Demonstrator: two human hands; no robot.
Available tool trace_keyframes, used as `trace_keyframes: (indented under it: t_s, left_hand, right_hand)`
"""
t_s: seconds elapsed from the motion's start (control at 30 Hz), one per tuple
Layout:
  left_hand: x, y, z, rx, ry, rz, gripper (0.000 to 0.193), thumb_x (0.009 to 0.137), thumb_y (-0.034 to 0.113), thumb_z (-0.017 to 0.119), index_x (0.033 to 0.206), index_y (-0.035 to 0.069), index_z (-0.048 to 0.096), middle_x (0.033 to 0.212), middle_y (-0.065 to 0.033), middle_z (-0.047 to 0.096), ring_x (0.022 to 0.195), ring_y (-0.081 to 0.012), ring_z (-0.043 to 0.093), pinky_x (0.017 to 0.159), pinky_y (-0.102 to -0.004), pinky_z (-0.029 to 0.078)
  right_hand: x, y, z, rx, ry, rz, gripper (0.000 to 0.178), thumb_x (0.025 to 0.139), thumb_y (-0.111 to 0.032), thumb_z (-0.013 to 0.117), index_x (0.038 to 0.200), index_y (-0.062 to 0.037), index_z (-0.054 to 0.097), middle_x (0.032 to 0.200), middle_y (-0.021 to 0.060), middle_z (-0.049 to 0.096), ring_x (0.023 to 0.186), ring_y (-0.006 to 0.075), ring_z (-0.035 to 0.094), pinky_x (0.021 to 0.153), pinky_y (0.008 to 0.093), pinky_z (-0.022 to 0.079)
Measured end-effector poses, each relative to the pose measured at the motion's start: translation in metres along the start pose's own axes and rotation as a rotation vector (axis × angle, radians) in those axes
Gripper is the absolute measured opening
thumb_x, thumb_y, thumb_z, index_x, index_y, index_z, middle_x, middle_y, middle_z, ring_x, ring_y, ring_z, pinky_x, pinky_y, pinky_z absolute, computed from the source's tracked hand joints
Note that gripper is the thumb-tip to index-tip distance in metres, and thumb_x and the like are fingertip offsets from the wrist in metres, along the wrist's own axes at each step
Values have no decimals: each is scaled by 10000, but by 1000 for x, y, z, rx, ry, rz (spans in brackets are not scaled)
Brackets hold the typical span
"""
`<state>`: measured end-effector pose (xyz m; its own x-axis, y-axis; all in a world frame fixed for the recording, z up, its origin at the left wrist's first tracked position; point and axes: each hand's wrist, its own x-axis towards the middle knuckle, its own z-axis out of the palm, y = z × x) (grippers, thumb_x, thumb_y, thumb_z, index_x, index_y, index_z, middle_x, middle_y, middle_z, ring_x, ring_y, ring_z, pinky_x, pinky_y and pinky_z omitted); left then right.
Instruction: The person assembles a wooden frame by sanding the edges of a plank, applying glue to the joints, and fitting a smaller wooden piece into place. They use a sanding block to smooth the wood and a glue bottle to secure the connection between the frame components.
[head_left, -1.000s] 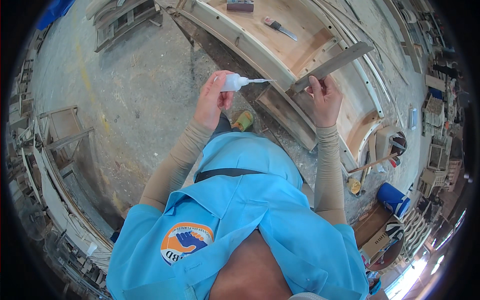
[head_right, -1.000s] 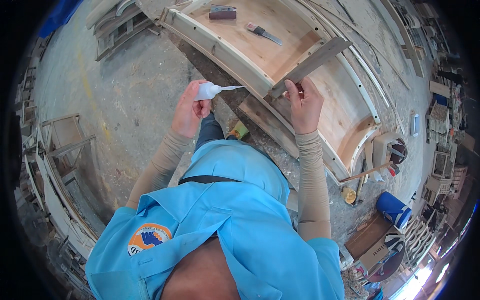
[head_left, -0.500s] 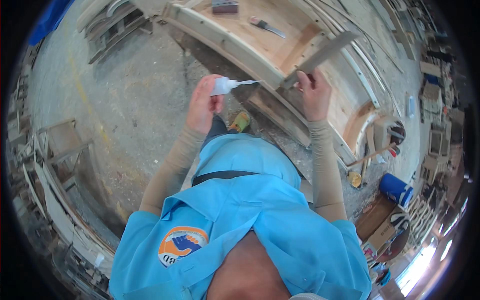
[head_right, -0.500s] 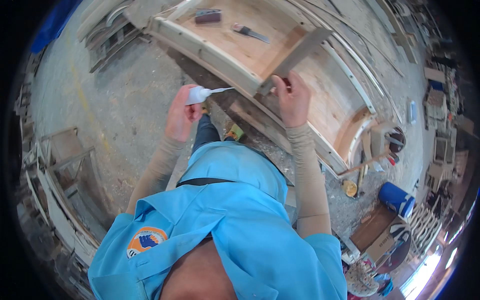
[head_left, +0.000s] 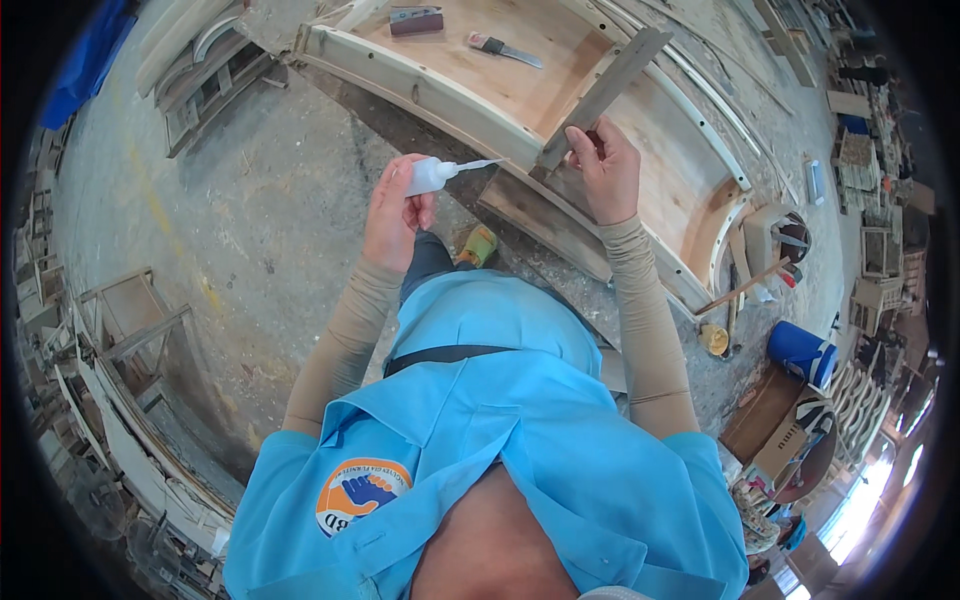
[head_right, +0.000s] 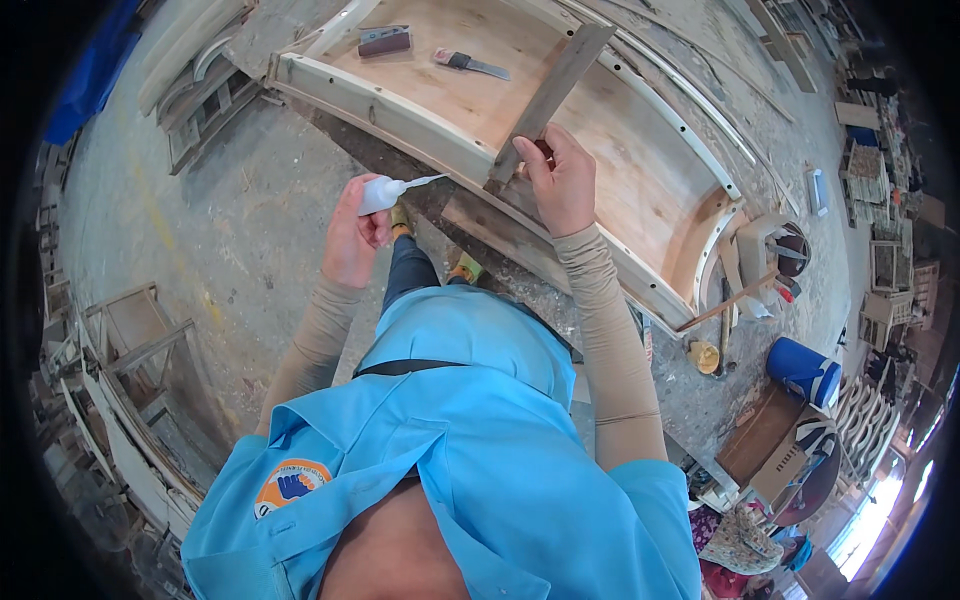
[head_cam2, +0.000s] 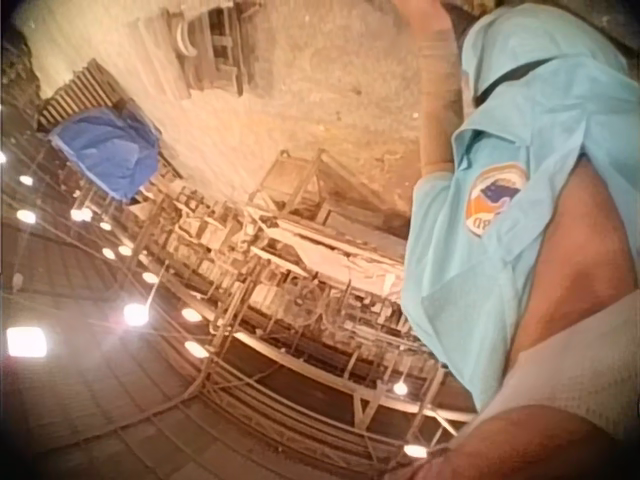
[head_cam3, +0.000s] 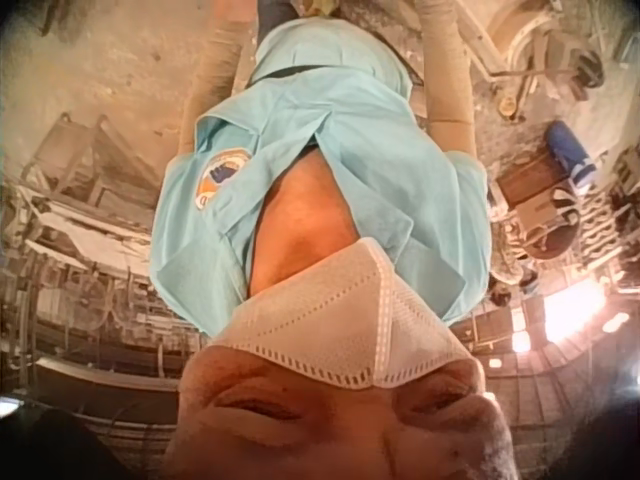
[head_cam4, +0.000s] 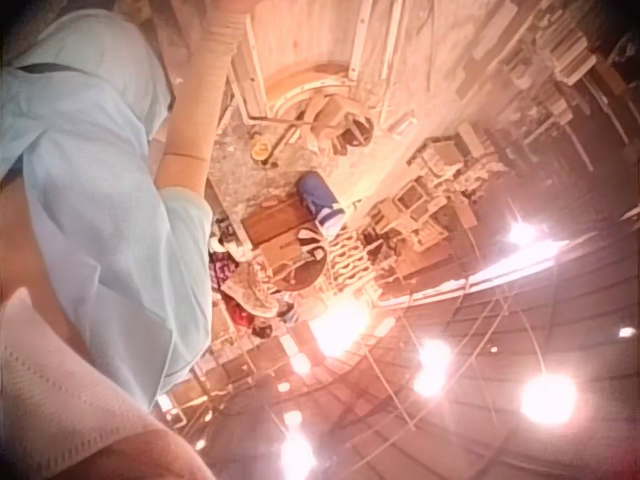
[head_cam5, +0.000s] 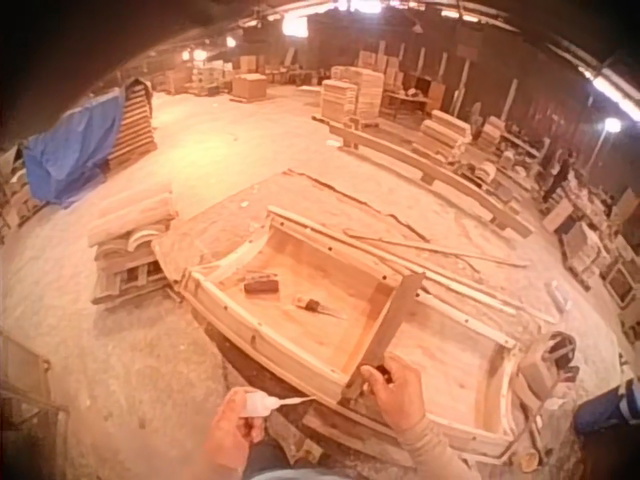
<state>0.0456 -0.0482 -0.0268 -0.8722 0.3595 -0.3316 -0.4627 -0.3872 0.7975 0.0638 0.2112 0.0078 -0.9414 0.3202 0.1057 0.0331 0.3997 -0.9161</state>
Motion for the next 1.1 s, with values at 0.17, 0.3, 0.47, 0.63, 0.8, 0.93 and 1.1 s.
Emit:
trace_keyframes:
  t_s: [0.17,0.3,0.47,0.63,0.8,0.93,1.1]
  left_hand:
    - [0,2,0,-5,7,-1,349,1015,387,432,1146,78,529,692,6,478,574,-76,429,518,-237,360]
    - [-2,3,1,2,10,-5,348,1014,386,434,1137,75,531,692,8,477,575,-76,429,518,-235,356]
    - [-4,0,-2,-2,12,-11,346,1015,386,433,1129,74,532,690,10,468,576,-77,424,518,-232,348]
    - [-3,2,2,2,41,-30,348,1016,388,429,1139,76,524,692,10,464,580,-76,421,519,-232,343]
    - [-1,2,2,1,20,-20,340,1018,384,426,1138,80,523,692,10,466,581,-76,423,518,-233,345]
    - [-1,2,1,5,4,-17,337,1018,382,425,1132,81,525,691,12,472,574,-76,426,515,-235,347]
    - [-1,0,1,3,25,-36,337,1018,381,426,1128,80,527,683,14,475,569,-73,424,508,-234,343]
  right_hand:
    - [-2,5,1,37,7,8,158,919,-125,632,951,29,622,743,59,601,589,97,586,562,242,475]
    - [-2,8,2,108,21,13,153,920,-119,631,932,33,615,742,59,600,590,96,581,561,244,474]
    - [-2,8,0,55,2,13,159,921,-125,633,930,33,613,746,59,599,592,93,577,560,243,471]
    - [-2,5,-1,81,-12,28,166,926,-132,629,935,33,612,745,55,599,596,90,580,557,244,473]
    - [-2,7,-1,187,2,72,167,930,-136,624,927,30,605,745,48,602,599,89,585,556,245,474]
    - [-2,8,0,101,-4,28,180,927,-142,632,893,30,594,726,57,592,594,96,585,556,248,466]
    - [-2,4,1,-12,5,-34,192,917,-142,641,849,25,576,697,76,567,572,113,572,548,260,452]
